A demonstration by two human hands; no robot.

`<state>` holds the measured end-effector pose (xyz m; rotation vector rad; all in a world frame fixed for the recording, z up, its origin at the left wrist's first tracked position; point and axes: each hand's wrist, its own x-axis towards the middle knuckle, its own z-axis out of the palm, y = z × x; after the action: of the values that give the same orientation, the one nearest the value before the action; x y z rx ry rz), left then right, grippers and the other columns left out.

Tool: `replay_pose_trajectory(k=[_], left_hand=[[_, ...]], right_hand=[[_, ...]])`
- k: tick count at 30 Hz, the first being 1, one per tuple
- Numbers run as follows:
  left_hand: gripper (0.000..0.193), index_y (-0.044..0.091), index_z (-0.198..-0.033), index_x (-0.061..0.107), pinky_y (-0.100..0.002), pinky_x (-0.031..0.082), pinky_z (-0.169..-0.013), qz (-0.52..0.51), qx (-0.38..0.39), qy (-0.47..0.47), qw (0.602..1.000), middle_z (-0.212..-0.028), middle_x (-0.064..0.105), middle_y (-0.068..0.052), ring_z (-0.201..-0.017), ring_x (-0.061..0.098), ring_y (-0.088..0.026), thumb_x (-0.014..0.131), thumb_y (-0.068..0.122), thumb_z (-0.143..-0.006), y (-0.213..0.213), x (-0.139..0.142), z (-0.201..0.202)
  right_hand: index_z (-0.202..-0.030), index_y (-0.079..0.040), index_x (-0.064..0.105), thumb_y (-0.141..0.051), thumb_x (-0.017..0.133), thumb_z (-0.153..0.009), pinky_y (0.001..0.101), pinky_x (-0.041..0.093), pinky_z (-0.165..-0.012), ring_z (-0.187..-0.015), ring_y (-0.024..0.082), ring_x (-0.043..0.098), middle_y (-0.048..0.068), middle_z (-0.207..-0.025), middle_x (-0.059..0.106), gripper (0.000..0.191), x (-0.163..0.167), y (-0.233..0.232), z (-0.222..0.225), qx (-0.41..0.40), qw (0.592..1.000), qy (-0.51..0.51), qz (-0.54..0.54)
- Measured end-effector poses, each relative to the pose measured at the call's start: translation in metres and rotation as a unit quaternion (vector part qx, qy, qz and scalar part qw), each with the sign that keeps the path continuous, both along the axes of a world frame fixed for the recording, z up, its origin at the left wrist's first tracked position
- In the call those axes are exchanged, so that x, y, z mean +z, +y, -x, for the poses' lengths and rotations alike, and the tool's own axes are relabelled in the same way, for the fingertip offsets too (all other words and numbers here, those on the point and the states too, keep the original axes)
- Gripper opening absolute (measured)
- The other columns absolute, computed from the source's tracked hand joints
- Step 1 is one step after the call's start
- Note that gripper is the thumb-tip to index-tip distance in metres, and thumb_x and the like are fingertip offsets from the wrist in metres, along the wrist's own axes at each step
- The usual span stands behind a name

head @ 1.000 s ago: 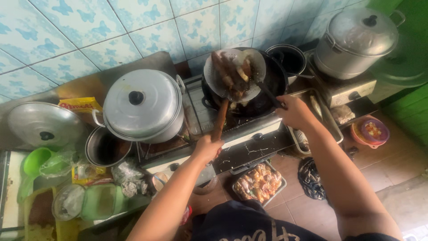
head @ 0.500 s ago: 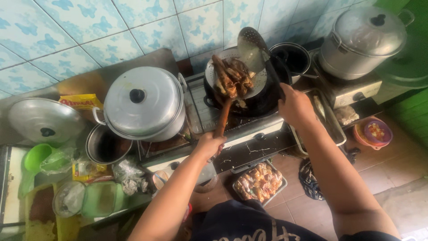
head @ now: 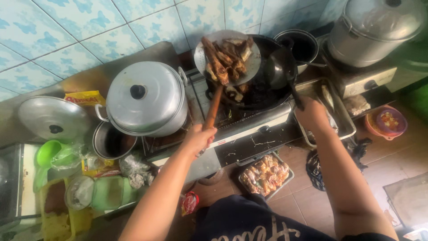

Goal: The person carries a lidded pot and a bowl across the kitchen, rinses rice in the bowl, spoons rice and seasoning from containers into a large pot of boiling soup on the stove, and then fries fish in a wok, lifting the fried fish out with a skimmer.

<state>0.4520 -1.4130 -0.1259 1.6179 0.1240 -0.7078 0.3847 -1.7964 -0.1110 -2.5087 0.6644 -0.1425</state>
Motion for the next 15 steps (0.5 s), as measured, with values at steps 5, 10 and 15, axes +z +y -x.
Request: replay_pose_trajectory(k=[5, 10, 15], left_hand=[[0.023, 0.003, -0.098, 0.064, -0.025, 0.044, -0.051, -0.016, -0.016, -0.021, 1.0, -0.074, 0.061, -0.001, -0.058, 0.054, -0.008, 0.072, 0.023, -0.09, 0.01, 0.029, -0.002], [0.024, 0.004, -0.101, 0.064, -0.025, 0.044, -0.051, -0.015, -0.018, -0.018, 1.0, -0.075, 0.06, -0.001, -0.06, 0.054, -0.008, 0.072, 0.023, -0.09, 0.016, 0.046, -0.004], [0.022, 0.004, -0.102, 0.065, -0.025, 0.044, -0.051, -0.008, -0.031, -0.031, 0.999, -0.074, 0.06, -0.001, -0.061, 0.053, -0.008, 0.071, 0.021, -0.09, 0.023, 0.049, -0.004]], right_hand=[[-0.13, -0.005, 0.068, -0.021, 0.072, -0.083, 0.0475, 0.053, -0.094, -0.108, 0.043, 0.068, 0.025, -0.111, 0.073, 0.051, -0.033, 0.012, -0.017, 0.047, 0.998, -0.014, -0.031], [-0.136, -0.006, 0.066, -0.017, 0.073, -0.085, 0.0394, 0.052, -0.067, -0.075, 0.027, 0.067, 0.018, -0.091, 0.073, 0.053, -0.034, 0.039, -0.032, 0.042, 0.975, 0.023, -0.219], [-0.141, 0.0, 0.058, -0.009, 0.072, -0.086, 0.029, 0.045, -0.048, -0.056, 0.013, 0.058, 0.009, -0.078, 0.069, 0.057, -0.026, 0.054, -0.037, 0.044, 0.918, 0.016, -0.393]])
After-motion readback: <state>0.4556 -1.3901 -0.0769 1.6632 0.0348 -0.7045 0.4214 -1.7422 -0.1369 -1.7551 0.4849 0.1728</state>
